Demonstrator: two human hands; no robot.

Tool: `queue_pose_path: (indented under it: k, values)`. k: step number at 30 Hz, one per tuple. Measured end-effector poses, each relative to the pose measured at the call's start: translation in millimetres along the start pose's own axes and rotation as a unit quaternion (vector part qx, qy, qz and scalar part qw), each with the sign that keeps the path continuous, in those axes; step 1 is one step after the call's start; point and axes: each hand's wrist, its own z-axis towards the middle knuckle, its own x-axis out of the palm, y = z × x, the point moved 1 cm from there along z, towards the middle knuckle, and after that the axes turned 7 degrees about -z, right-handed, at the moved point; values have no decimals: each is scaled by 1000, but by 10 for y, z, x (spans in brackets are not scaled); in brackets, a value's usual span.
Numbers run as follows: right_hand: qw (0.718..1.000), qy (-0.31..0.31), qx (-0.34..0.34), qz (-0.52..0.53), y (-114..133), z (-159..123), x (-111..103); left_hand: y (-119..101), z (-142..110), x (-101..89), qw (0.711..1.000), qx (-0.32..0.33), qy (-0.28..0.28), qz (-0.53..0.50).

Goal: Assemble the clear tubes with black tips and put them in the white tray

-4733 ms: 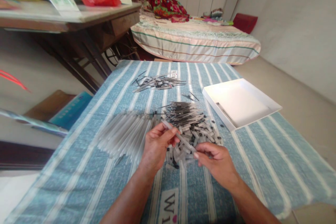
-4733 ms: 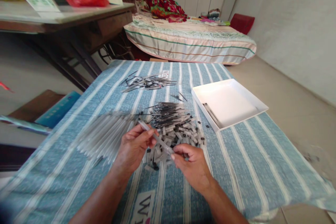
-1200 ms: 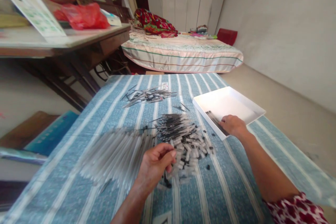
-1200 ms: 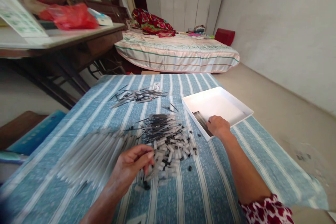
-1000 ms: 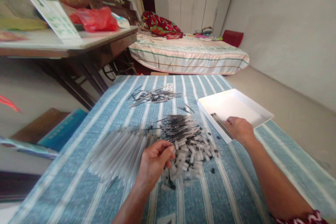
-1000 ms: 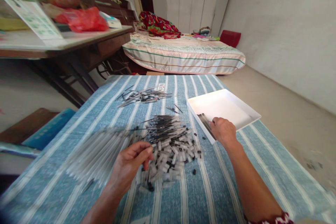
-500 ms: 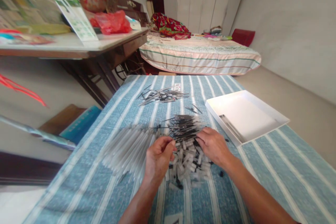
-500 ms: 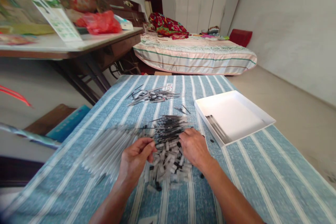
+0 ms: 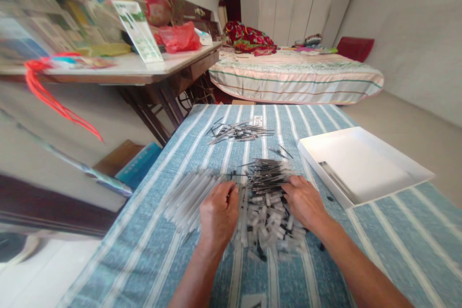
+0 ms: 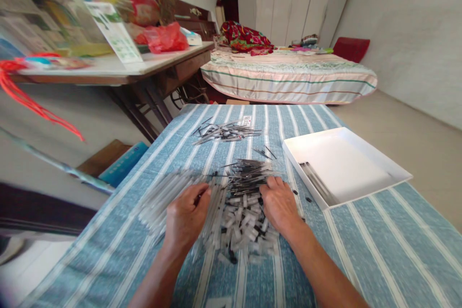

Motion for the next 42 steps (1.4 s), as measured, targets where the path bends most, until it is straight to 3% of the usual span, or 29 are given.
queue_pose_path:
  k: [4, 8, 14, 17, 25, 31, 37, 42]
  values:
    - [1000, 11, -6, 6, -15, 27, -4, -40, -13, 18, 992, 13, 99, 77]
    - [999, 29, -19, 18, -47, 45, -8, -161, -72, 100, 965, -29, 201, 168]
    - [998, 31, -23, 50, -73, 60, -5, -229, -138, 215, 935, -43, 259, 237]
    - [997, 24, -26, 70, -92, 59, 10, -206, -135, 228, 936, -47, 263, 227]
    - [995, -23, -39, 87, -204, -13, -7, -155, -125, 187, 973, -37, 206, 94]
    - [996, -28, -63, 50, -421, -119, -158, -206, -121, 140, 977, -12, 213, 23]
    - [990, -84, -96, 60, -736, -270, -294, -222, -124, 132, 977, 14, 211, -32]
    - [980, -139, -118, 76, -849, -366, -462, -217, -137, 138, 976, 32, 213, -43]
